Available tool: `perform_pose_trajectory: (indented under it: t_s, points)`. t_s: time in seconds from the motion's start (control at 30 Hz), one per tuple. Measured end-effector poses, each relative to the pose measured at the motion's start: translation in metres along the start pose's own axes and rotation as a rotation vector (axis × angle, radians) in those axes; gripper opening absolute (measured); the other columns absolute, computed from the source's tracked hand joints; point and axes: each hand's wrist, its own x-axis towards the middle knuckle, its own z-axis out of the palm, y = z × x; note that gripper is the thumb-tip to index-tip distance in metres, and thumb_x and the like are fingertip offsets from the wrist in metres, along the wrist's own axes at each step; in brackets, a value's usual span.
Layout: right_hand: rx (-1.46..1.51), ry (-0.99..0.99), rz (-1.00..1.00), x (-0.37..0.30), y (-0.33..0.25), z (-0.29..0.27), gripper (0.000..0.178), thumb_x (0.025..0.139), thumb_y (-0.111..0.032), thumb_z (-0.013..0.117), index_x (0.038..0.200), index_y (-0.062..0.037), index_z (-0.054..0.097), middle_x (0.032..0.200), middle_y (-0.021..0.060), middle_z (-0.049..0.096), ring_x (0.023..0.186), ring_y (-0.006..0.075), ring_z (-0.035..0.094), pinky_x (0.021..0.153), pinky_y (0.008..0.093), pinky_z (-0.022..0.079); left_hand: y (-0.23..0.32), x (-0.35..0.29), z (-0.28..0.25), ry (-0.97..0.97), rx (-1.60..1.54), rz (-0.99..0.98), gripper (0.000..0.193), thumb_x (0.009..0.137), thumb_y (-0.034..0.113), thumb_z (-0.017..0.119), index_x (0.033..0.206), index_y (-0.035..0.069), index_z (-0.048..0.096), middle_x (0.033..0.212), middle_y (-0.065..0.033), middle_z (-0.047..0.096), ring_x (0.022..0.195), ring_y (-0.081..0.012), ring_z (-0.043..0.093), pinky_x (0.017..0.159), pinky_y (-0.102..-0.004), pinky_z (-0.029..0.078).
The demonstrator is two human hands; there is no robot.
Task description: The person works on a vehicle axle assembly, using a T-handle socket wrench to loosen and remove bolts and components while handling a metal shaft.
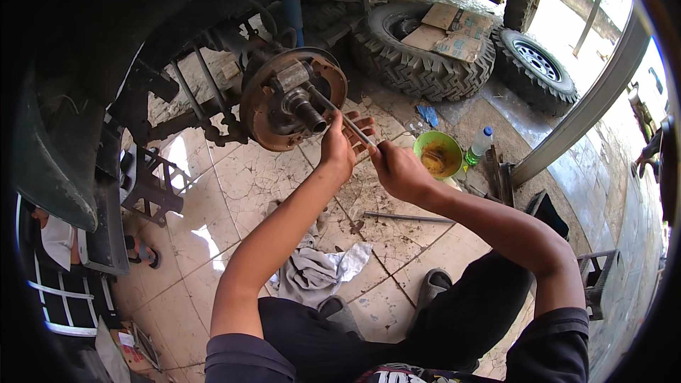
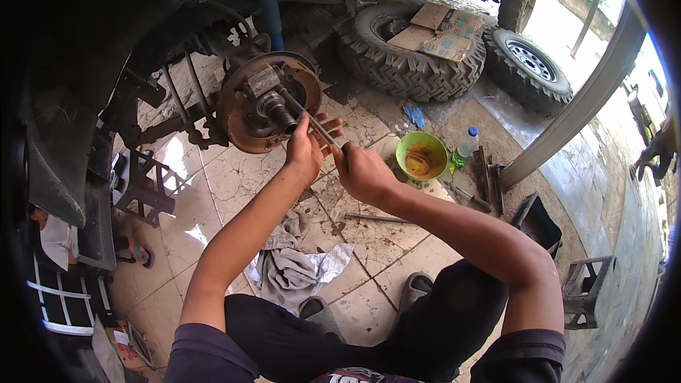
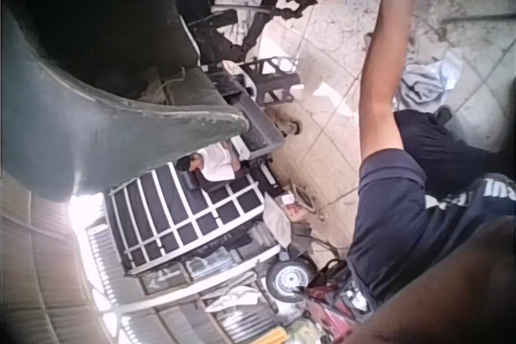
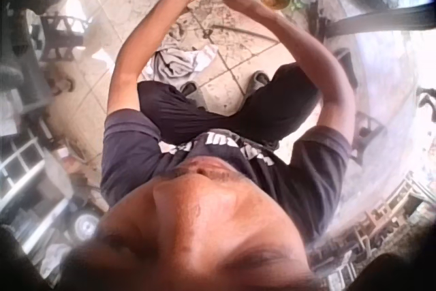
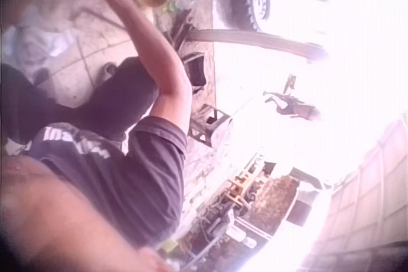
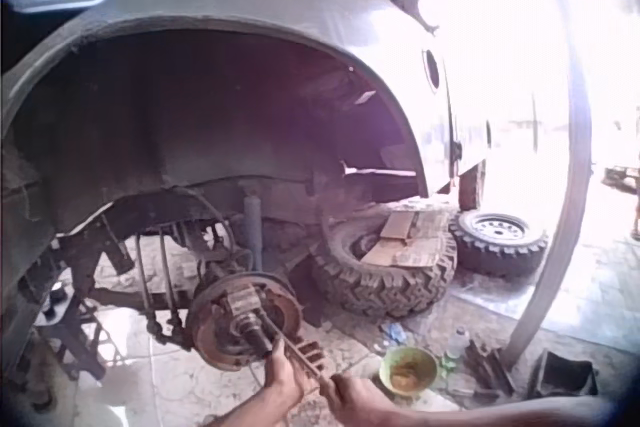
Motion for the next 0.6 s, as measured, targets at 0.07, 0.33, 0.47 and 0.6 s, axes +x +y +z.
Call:
perform_pose_trajectory:
  t_s: [0.07,0.33,0.47,0.6]
  points:
    - [0.186,-0.026,0.107,0.005,-0.003,-0.003,0.032,0.099,-0.031,0.048,0.095,0.0005,0.052,0.068,0.0178,0.060,0.056,0.0339,0.059,0.051,0.0433,0.046,0.015,0.016,0.019,0.105,-0.270,0.022,0.049,0.102,0.049,0.031,0.100,0.008,0.058,0.094,-0.0106,0.068,0.080,-0.0227,0.062,0.074,-0.0400,0.049]
    - [-0.166,0.053,0.171,0.005,-0.007,0.006,0.024,0.095,-0.019,0.050,0.100,0.0043,0.055,0.076,0.0195,0.062,0.062,0.0335,0.064,0.056,0.0408,0.051,0.009,0.037,0.024,0.114,-0.516,0.108,0.040,0.102,0.049,0.037,0.079,0.017,0.041,0.056,0.0048,0.027,0.042,-0.0099,0.021,0.044,-0.0260,0.022]
    - [-0.565,0.187,0.066,-0.002,-0.032,0.019,0.020,0.089,-0.013,0.051,0.090,0.0067,0.054,0.074,0.0240,0.063,0.063,0.0381,0.066,0.060,0.0457,0.054,0.010,0.040,0.026,0.166,-0.443,0.074,0.042,0.102,0.046,0.037,0.074,0.016,0.041,0.055,0.0043,0.028,0.042,-0.0108,0.024,0.045,-0.0278,0.026]
    - [0.364,-0.128,0.571,0.023,-0.032,-0.011,0.048,0.099,-0.042,0.049,0.084,0.0030,0.056,0.058,0.0200,0.056,0.048,0.0354,0.053,0.047,0.0449,0.044,0.019,0.039,0.008,-0.238,-0.631,0.065,0.046,0.101,0.049,0.036,0.078,0.012,0.048,0.058,0.0033,0.033,0.047,-0.0094,0.031,0.049,-0.0266,0.030]
